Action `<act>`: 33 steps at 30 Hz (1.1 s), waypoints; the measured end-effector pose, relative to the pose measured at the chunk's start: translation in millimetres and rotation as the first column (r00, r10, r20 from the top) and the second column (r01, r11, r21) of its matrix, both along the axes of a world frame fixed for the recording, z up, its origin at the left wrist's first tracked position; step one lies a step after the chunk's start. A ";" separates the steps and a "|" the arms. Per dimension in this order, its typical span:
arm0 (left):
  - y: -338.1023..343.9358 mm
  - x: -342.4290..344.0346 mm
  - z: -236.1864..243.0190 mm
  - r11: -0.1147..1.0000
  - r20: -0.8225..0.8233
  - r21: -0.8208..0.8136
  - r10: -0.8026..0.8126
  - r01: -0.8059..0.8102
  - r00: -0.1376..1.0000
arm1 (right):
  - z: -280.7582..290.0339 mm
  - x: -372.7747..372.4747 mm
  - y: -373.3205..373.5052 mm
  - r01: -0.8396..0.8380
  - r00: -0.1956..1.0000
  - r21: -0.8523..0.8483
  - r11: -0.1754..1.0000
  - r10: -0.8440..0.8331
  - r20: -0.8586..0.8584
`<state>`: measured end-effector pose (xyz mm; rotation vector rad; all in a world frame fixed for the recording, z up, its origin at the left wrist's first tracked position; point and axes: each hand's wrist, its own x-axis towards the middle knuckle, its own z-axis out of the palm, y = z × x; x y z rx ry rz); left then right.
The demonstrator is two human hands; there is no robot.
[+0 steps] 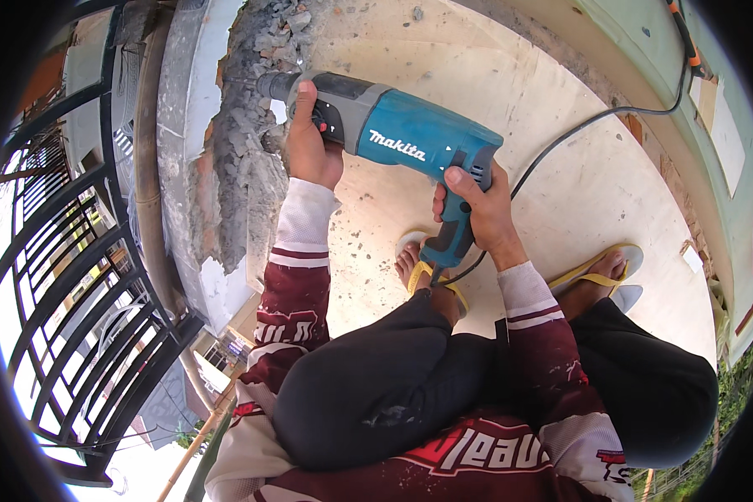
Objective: The person uses a corded Makita rotary hammer drill to break and remove sections of a concrete floor. They hold the drill with both hands and repeatedly apply it to the surface, chipping away material and creating a hole.
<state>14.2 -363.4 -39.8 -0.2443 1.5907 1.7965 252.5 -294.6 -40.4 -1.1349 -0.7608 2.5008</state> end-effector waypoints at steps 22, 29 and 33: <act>4.3 -14.8 -6.6 0.995 0.183 0.097 -0.054 0.036 0.982 | 10.0 -0.6 13.4 0.023 0.998 -0.143 0.989 -0.015 0.059; 21.3 63.7 -28.1 0.996 0.232 -0.045 -0.064 0.076 0.971 | -11.7 75.9 5.8 0.110 0.988 -0.209 0.972 -0.084 0.129; 35.1 29.1 -4.3 0.992 0.159 0.057 -0.119 0.111 0.980 | 8.7 49.5 1.6 0.168 0.985 -0.098 0.981 -0.170 -0.011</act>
